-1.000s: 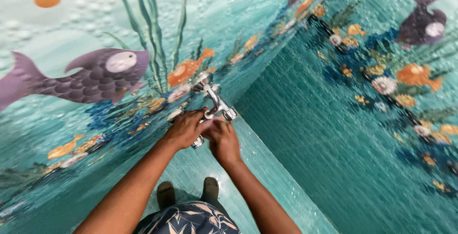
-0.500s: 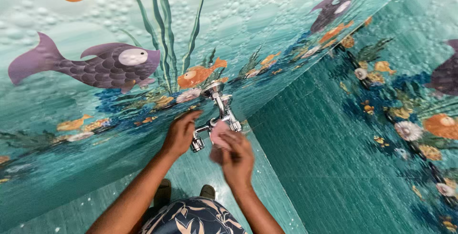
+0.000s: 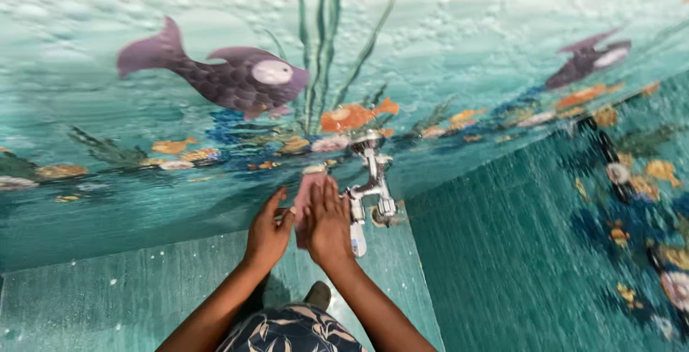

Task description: The person cleans a chrome faucet assembly on a decorated wall by hand with a pink cloth, wiping the main body, handles, and spout.

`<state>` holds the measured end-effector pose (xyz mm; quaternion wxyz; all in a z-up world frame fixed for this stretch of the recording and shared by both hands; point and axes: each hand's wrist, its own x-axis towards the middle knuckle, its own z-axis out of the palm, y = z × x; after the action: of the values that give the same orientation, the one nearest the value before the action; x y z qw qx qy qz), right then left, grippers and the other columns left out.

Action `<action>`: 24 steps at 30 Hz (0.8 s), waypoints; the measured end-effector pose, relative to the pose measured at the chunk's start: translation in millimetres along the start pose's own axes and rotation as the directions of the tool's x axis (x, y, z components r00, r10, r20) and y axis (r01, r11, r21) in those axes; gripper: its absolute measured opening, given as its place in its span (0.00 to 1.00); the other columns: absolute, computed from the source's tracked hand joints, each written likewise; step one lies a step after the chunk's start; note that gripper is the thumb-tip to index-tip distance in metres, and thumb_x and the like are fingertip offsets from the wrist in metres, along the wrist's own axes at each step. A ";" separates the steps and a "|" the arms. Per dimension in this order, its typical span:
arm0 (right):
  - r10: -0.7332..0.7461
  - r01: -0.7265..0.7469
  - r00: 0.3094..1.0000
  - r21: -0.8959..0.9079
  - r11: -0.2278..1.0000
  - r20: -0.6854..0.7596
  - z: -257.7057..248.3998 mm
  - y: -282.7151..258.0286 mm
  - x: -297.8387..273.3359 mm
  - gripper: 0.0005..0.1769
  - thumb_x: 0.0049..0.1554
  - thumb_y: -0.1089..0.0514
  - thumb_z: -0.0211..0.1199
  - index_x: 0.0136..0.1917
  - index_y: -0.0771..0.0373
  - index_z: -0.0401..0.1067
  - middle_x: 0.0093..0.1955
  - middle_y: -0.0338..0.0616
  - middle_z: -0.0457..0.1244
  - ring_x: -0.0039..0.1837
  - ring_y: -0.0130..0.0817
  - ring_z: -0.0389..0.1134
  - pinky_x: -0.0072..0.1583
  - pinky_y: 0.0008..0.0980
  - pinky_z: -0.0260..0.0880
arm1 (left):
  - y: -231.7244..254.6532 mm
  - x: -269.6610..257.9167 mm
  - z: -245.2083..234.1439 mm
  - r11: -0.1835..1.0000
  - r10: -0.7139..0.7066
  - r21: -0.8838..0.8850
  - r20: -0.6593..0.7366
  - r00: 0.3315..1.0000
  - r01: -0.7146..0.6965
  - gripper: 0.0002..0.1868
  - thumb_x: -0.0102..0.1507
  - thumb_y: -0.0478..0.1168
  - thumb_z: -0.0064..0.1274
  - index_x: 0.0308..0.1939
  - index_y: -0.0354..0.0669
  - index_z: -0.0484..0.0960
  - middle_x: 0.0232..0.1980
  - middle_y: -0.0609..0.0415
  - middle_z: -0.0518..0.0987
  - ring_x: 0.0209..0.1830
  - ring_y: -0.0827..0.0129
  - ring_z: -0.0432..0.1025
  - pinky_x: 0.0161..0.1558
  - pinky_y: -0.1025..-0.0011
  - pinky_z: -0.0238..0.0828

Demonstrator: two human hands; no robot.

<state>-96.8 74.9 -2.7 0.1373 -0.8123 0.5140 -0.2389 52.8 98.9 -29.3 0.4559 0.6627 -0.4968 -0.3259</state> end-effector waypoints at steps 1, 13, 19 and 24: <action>0.015 -0.015 1.000 -0.006 1.000 -0.005 -3.2 -0.1 -3.2 0.34 0.64 0.52 0.50 0.78 0.72 0.56 0.81 0.70 0.46 0.83 0.62 0.42 0.77 0.59 0.33 | 11.1 -1.8 -5.3 0.999 0.031 0.040 -0.008 0.999 -0.031 0.29 0.61 0.41 0.54 0.67 0.41 0.72 0.61 0.40 0.78 0.49 0.56 0.77 0.46 0.64 0.76; -0.015 0.063 0.974 -0.205 0.977 0.226 -19.4 -10.1 2.0 0.49 0.51 0.59 0.63 0.80 0.74 0.48 0.83 0.77 0.34 0.84 0.68 0.34 0.79 0.55 0.34 | -53.7 40.6 78.3 0.972 0.133 0.160 0.216 0.967 -0.170 0.27 0.75 0.51 0.33 0.65 0.32 0.73 0.61 0.29 0.75 0.58 0.35 0.70 0.58 0.50 0.67; 0.099 -0.230 0.947 0.431 0.873 0.304 -72.3 -7.3 -36.3 0.36 0.50 0.61 0.72 0.71 0.60 0.68 0.82 0.66 0.45 0.80 0.60 0.53 0.72 0.44 0.62 | -16.8 5.3 73.8 0.806 -0.498 -0.113 0.401 0.769 0.581 0.32 0.62 0.65 0.39 0.60 0.49 0.72 0.50 0.41 0.81 0.43 0.40 0.79 0.40 0.44 0.74; 0.274 -0.378 0.923 0.499 0.780 0.272 -94.5 -3.6 -68.8 0.26 0.54 0.61 0.69 0.67 0.58 0.73 0.78 0.56 0.56 0.77 0.50 0.60 0.69 0.42 0.66 | -53.2 38.6 111.7 0.872 -0.381 -0.233 0.232 0.895 0.431 0.36 0.66 0.69 0.41 0.43 0.35 0.78 0.37 0.42 0.82 0.35 0.53 0.79 0.35 0.60 0.74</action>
<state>-168.7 140.6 62.2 0.4477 -0.6567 0.5433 -0.2705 -15.5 35.6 -119.3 0.4188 0.6499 -0.3339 -0.5392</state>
